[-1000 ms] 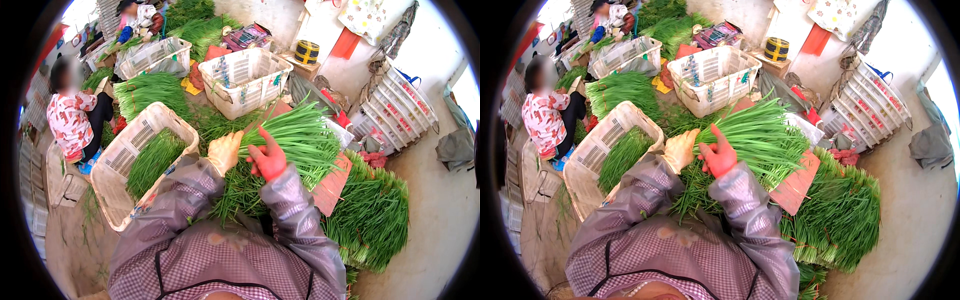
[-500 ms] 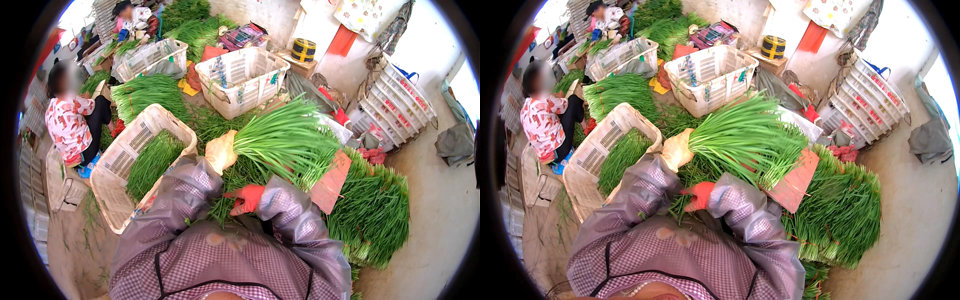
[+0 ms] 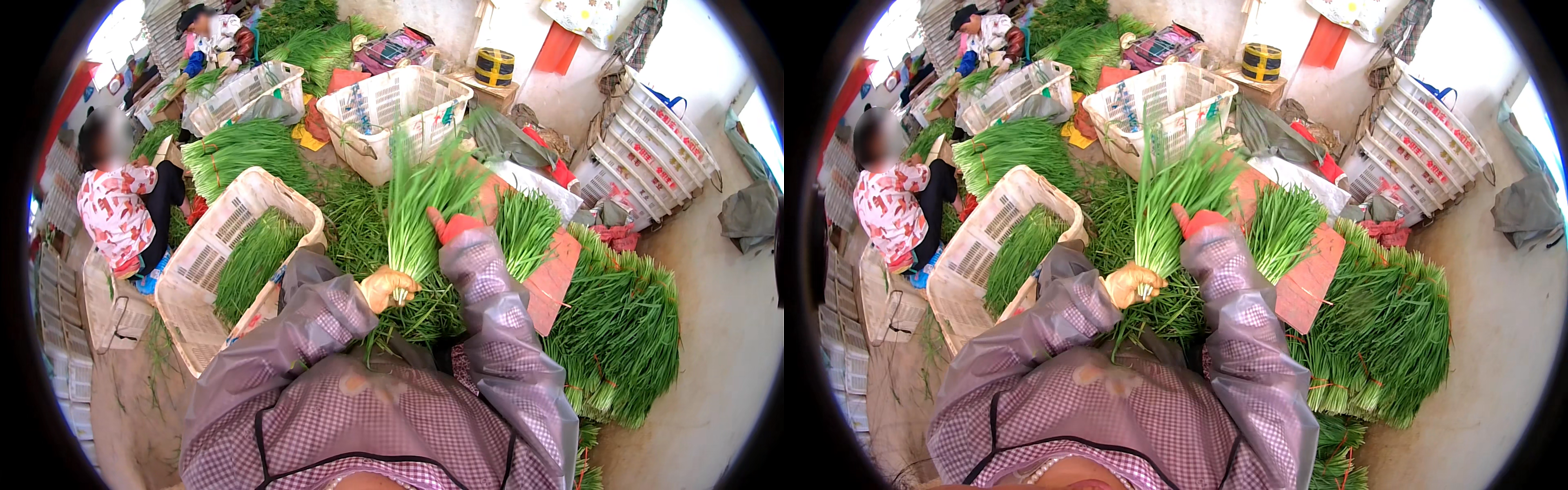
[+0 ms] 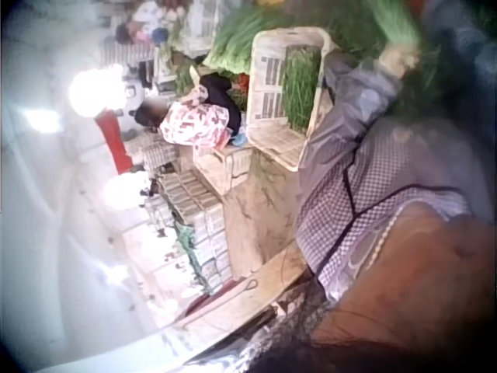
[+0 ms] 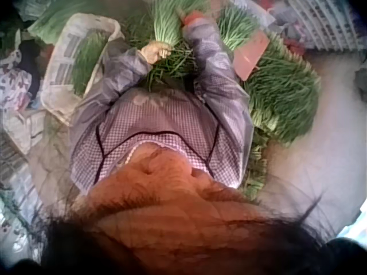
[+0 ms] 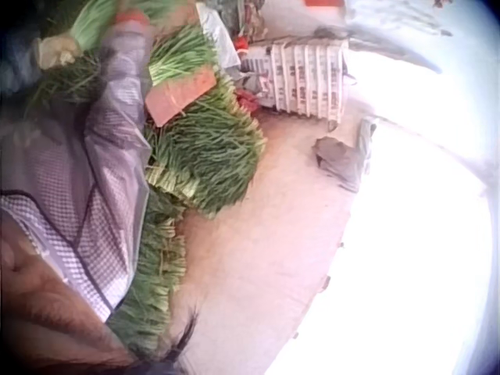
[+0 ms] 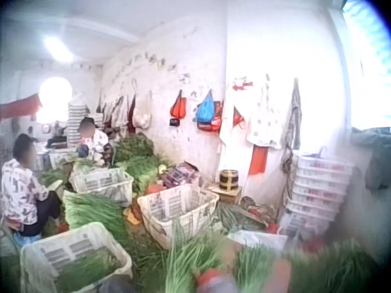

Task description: The person bundles bunches of green chives by hand, securing them with red elastic bands and placing them into white plastic crates.

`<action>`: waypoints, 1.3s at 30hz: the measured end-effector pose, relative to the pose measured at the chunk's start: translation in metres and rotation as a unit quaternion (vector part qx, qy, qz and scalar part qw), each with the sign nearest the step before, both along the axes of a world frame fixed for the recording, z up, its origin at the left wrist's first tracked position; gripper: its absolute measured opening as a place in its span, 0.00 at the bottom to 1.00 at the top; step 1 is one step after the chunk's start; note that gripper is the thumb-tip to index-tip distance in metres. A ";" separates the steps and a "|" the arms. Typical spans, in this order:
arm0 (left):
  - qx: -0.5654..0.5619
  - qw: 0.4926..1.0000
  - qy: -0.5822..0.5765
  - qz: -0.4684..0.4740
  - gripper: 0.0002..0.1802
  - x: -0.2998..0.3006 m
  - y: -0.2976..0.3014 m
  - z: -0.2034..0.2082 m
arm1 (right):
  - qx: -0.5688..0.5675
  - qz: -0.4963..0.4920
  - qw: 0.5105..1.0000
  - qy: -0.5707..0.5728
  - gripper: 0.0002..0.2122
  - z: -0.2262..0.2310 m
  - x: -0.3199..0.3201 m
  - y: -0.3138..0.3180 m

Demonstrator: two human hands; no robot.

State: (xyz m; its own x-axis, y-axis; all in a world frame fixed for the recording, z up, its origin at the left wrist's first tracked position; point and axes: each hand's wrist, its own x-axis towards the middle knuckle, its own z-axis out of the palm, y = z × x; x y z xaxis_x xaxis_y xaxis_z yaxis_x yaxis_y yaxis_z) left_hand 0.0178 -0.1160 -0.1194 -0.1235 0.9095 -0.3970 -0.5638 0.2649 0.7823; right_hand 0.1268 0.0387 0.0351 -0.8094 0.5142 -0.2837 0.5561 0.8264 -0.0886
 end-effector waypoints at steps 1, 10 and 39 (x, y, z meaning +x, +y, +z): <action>-0.004 0.998 -0.061 -0.002 0.11 -0.001 0.001 -0.006 | 0.054 0.030 0.996 0.066 0.27 -0.008 0.006 0.006; 0.055 0.965 -0.253 -0.033 0.18 -0.011 0.006 0.005 | -0.317 -0.112 0.799 0.499 0.13 -0.089 0.065 -0.013; 0.014 0.944 -0.205 -0.260 0.29 0.032 -0.069 0.016 | -0.931 -0.024 0.244 0.270 0.30 -0.167 0.047 -0.065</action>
State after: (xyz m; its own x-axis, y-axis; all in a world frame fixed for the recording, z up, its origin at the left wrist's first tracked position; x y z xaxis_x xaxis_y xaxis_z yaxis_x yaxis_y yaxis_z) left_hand 0.0498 -0.1848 -0.1038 0.5006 0.8160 -0.2889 -0.6202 0.5710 0.5380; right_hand 0.1738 -0.0258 -0.1323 -0.9930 -0.0876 0.0787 0.0540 -0.9324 -0.3573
